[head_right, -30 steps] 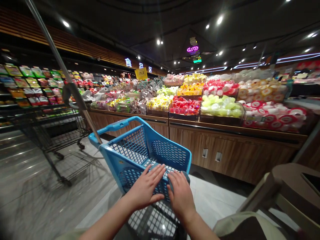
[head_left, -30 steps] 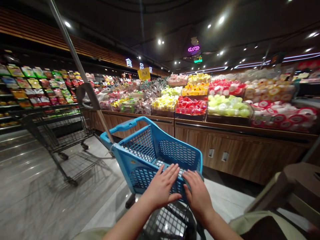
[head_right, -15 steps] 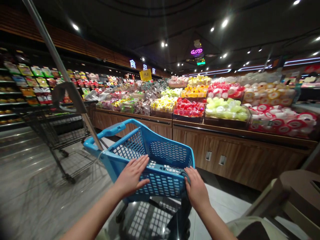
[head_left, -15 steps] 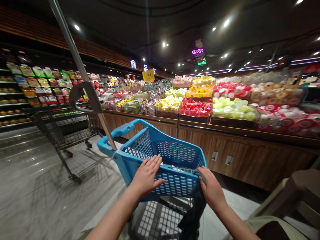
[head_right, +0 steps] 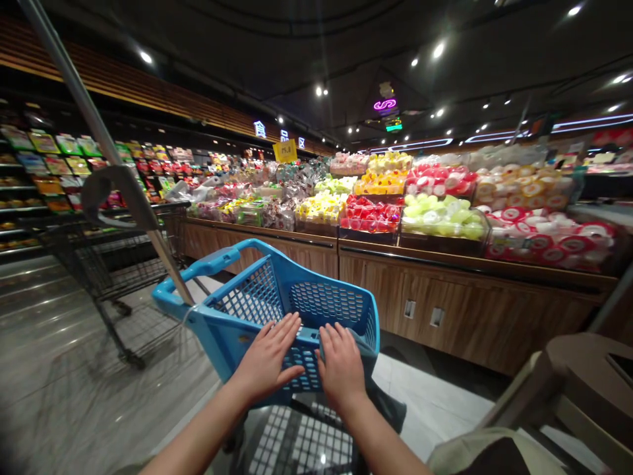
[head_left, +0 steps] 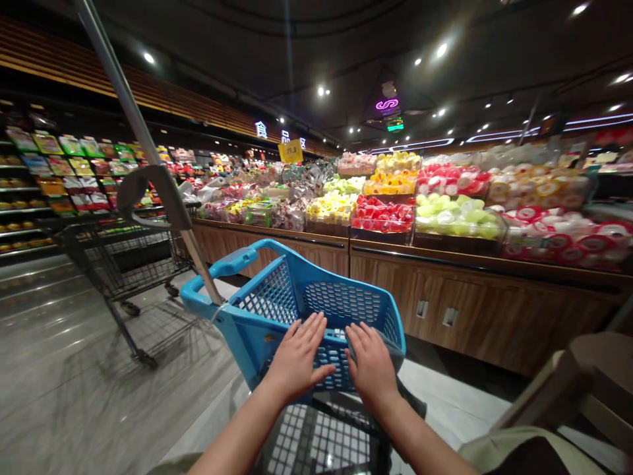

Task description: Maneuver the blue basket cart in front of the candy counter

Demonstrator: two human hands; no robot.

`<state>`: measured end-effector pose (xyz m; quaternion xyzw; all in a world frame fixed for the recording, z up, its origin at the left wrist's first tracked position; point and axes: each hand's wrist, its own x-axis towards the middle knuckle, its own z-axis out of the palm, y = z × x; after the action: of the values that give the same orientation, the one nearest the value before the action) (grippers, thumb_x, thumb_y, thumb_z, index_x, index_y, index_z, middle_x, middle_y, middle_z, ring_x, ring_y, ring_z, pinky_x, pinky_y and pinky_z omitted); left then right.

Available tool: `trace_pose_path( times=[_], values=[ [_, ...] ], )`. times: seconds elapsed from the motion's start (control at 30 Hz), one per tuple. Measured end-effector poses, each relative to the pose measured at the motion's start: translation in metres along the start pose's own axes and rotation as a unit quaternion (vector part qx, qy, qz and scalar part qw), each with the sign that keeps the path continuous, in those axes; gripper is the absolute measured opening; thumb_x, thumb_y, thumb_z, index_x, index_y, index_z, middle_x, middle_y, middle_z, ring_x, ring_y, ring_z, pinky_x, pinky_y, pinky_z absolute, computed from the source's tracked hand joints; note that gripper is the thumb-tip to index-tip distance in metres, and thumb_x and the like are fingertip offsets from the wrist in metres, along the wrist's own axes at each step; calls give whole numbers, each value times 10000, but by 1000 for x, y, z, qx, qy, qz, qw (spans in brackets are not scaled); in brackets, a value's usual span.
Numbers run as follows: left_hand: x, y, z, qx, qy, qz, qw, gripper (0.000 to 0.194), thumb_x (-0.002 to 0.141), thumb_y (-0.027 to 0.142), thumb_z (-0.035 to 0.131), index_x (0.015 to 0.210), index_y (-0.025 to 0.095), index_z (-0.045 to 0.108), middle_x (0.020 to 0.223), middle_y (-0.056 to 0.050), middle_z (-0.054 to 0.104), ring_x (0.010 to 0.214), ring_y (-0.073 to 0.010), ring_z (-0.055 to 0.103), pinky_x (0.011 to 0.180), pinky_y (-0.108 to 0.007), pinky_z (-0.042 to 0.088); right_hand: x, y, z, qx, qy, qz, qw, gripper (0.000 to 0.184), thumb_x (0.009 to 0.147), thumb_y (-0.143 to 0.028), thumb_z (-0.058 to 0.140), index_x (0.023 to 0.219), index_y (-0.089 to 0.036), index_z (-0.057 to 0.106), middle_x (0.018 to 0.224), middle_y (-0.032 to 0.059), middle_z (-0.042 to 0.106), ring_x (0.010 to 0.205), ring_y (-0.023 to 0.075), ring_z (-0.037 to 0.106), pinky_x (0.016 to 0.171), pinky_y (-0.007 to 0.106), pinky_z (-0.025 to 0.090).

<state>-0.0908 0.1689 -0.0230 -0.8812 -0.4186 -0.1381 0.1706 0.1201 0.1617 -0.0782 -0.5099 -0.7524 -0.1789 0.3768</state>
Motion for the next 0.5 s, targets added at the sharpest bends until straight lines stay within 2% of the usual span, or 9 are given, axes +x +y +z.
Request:
trace_pose_path(
  times=[0.1, 0.2, 0.37, 0.5],
  values=[
    [-3, -7, -1, 16, 10, 16, 1000, 835, 898, 692, 357, 1534, 182, 179, 1573, -90, 283, 1436, -244, 279, 1166, -428, 139, -3, 9, -3, -5, -25, -10, 1000, 387, 909, -210, 498, 1289, -203, 570, 1291, 75, 609, 1193, 250, 529, 1035, 421, 398],
    [-5, -15, -3, 28, 25, 13, 999, 800, 909, 668, 371, 1527, 185, 214, 1555, -89, 328, 1423, -250, 307, 1173, -442, 122, -9, 29, -7, -21, -47, -13, 999, 408, 890, -181, 507, 1293, -206, 559, 1289, 87, 606, 1164, 240, 549, 1019, 403, 411],
    [-5, -20, -3, 40, 45, -12, 998, 772, 913, 631, 407, 1518, 177, 253, 1547, -92, 344, 1416, -262, 318, 1166, -435, 150, -20, 62, -11, -60, -42, 14, 997, 424, 919, -186, 465, 1339, -224, 515, 1350, 75, 563, 1264, 252, 483, 1126, 482, 271],
    [-1, -16, -2, 30, 46, -11, 998, 775, 902, 647, 411, 1500, 167, 302, 1533, -95, 371, 1400, -265, 346, 1160, -440, 161, -21, 66, -8, -74, -33, 46, 996, 408, 952, -249, 443, 1354, -224, 507, 1383, 68, 536, 1314, 268, 425, 1125, 510, 260]
  ],
)
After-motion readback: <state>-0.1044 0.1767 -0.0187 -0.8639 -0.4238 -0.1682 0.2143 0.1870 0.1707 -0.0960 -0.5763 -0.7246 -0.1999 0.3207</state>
